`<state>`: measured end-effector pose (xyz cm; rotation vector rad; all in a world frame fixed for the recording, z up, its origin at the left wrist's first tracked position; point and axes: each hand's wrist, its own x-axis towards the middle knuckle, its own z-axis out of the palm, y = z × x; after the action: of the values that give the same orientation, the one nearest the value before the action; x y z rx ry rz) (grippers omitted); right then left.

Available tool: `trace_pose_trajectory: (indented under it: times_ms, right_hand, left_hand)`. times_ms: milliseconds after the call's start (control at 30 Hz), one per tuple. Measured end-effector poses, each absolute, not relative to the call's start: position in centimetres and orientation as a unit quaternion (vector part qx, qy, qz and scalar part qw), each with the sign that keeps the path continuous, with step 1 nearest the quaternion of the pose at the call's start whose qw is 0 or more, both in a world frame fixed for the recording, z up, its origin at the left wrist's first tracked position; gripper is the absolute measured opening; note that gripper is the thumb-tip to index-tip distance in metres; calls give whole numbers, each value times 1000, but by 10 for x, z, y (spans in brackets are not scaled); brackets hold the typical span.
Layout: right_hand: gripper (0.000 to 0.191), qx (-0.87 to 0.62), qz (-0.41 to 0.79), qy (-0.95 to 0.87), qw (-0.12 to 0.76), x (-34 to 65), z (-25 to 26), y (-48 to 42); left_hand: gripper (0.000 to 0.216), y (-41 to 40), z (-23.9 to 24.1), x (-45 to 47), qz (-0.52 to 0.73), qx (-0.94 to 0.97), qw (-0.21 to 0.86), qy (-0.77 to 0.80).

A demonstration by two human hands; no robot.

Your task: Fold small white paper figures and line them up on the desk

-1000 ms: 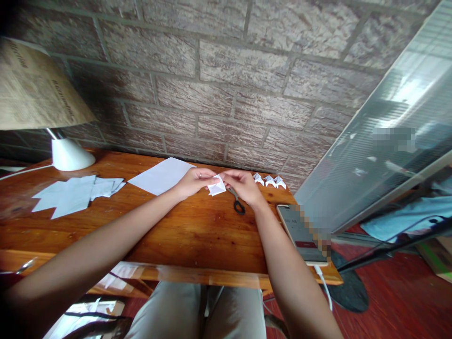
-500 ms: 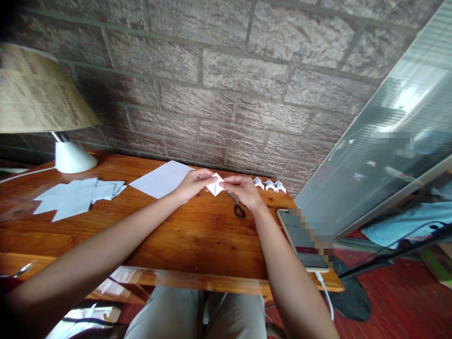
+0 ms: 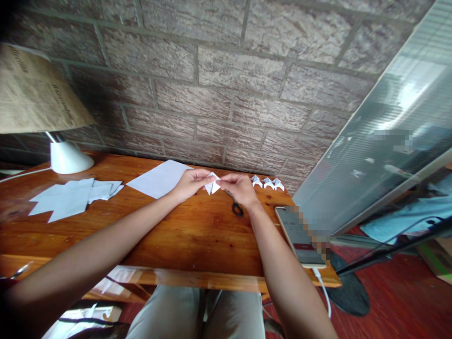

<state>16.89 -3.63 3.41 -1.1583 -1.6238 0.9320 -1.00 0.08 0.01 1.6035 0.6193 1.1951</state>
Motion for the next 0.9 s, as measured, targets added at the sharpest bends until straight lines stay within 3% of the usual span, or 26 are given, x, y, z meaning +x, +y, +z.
trace_pose_trajectory:
  times_ms: [300, 900]
  right_hand:
    - [27, -433, 377, -656, 491, 165, 22, -31]
    - [30, -446, 406, -637, 479, 165, 26, -33]
  left_hand:
    - [31, 1, -2, -8, 527, 642, 485, 275]
    - [31, 1, 0, -9, 518, 633, 510, 265]
